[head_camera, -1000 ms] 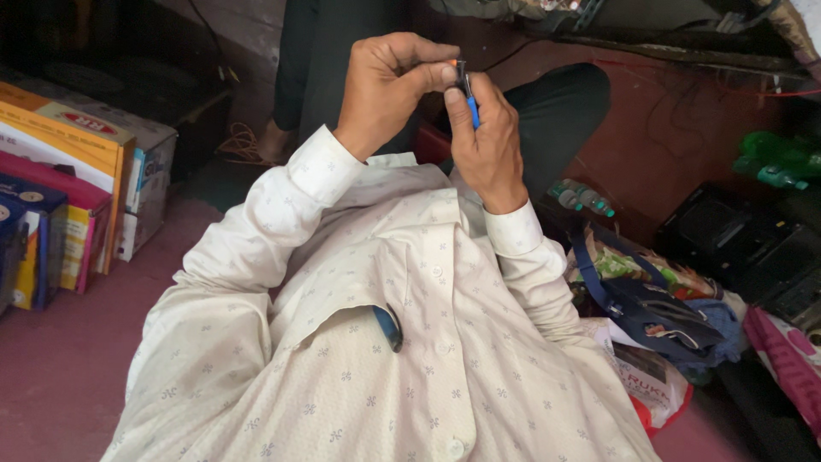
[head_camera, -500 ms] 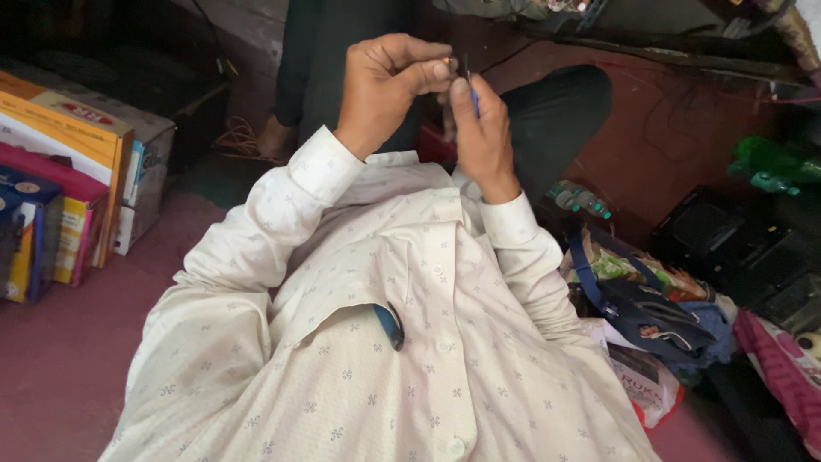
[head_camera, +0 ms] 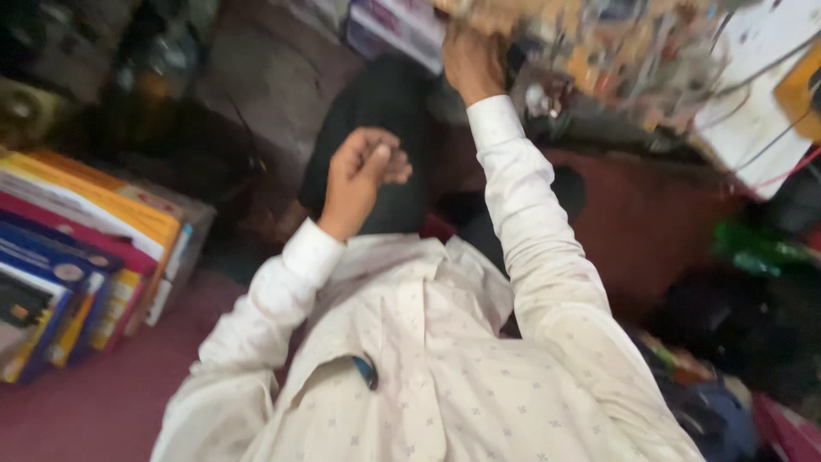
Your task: The person sits on the floor and tests a large green circuit board with a multimeter probe, using a magnifying glass to view components. They set the board aside, handle a smaller board and small components, sort through a drawer, and continue fitting a small orange component onto the board.
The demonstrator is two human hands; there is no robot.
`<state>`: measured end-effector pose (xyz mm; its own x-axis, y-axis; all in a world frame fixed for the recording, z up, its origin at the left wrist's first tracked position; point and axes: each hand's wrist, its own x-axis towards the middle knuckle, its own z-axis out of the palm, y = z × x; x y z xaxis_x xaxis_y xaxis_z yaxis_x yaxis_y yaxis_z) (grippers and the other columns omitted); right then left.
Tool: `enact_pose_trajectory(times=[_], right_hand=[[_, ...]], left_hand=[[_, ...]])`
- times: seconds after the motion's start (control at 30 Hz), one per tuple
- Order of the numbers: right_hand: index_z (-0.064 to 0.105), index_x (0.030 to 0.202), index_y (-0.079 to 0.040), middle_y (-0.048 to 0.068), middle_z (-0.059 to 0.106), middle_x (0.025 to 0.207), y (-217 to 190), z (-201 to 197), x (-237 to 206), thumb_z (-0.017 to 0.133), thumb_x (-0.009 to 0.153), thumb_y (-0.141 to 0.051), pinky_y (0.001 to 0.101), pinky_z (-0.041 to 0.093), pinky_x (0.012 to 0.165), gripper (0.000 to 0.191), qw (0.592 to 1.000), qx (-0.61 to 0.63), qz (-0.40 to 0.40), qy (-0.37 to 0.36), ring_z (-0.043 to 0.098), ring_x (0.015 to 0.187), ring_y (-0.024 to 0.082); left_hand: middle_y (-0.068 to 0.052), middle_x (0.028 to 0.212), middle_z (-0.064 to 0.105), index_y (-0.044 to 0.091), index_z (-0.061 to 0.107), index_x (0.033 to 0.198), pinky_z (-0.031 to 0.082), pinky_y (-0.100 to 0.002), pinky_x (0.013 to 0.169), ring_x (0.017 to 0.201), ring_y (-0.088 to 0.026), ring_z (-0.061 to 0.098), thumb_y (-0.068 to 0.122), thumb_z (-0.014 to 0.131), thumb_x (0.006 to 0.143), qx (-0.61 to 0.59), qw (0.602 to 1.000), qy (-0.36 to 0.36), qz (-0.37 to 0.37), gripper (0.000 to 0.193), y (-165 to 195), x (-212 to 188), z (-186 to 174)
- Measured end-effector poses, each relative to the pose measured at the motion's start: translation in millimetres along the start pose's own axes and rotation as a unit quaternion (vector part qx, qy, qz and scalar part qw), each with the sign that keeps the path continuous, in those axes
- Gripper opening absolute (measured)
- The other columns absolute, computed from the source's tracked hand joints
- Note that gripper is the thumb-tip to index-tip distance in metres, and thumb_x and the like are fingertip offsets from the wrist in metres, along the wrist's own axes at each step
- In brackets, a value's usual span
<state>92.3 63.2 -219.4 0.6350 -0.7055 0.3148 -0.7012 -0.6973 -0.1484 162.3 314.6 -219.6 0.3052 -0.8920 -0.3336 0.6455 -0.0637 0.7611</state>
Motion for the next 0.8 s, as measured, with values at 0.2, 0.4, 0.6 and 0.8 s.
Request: enact_pose_trajectory(times=[0.2, 0.4, 0.6, 0.8], right_hand=[[0.066, 0.112, 0.0, 0.023, 0.069, 0.104, 10.8, -13.5, 43.3, 0.061, 0.105, -0.022, 0.0506, 0.051, 0.088, 0.023, 0.998, -0.014, 0.012, -0.055, 0.066, 0.097, 0.044], [0.068, 0.119, 0.001, 0.01, 0.073, 0.098, -65.6, -47.8, -47.3, 0.064, 0.099, -0.013, 0.0341, 0.057, 0.073, 0.025, 0.766, 0.584, 0.187, -0.191, 0.068, 0.078, 0.02], [0.07, 0.122, 0.003, 0.01, 0.074, 0.103, -87.8, -69.0, -39.0, 0.06, 0.109, -0.01, 0.0287, 0.056, 0.081, 0.021, 0.508, 0.826, 0.209, -0.128, 0.069, 0.088, 0.015], [0.07, 0.125, 0.004, 0.009, 0.073, 0.107, -100.5, -116.4, 2.5, 0.067, 0.105, -0.002, 0.0273, 0.055, 0.085, 0.021, 0.582, 0.787, 0.169, -0.113, 0.068, 0.092, 0.014]], left_hand=[[-0.013, 0.112, 0.072, 0.005, 0.059, 0.118, 0.061, -0.035, 0.084, 0.096, -0.022, 0.073, 0.013, 0.053, 0.107, -0.051, 0.998, 0.038, 0.004, 0.016, 34.2, -2.9, 1.0], [-0.003, 0.112, 0.069, 0.005, 0.067, 0.119, 0.055, -0.031, 0.088, 0.103, -0.013, 0.062, 0.008, 0.062, 0.104, -0.089, 0.991, 0.078, 0.06, 0.016, 40.1, 34.7, -2.1], [-0.003, 0.115, 0.068, 0.003, 0.068, 0.12, 0.051, -0.029, 0.086, 0.098, -0.013, 0.061, 0.004, 0.066, 0.103, -0.171, 0.978, -0.021, 0.116, 0.017, 63.2, 65.3, 7.0], [-0.002, 0.125, 0.065, 0.001, 0.067, 0.121, 0.052, -0.031, 0.089, 0.1, -0.013, 0.062, 0.001, 0.065, 0.103, -0.14, 0.972, -0.067, 0.177, 0.018, 129.9, 77.4, 28.8]])
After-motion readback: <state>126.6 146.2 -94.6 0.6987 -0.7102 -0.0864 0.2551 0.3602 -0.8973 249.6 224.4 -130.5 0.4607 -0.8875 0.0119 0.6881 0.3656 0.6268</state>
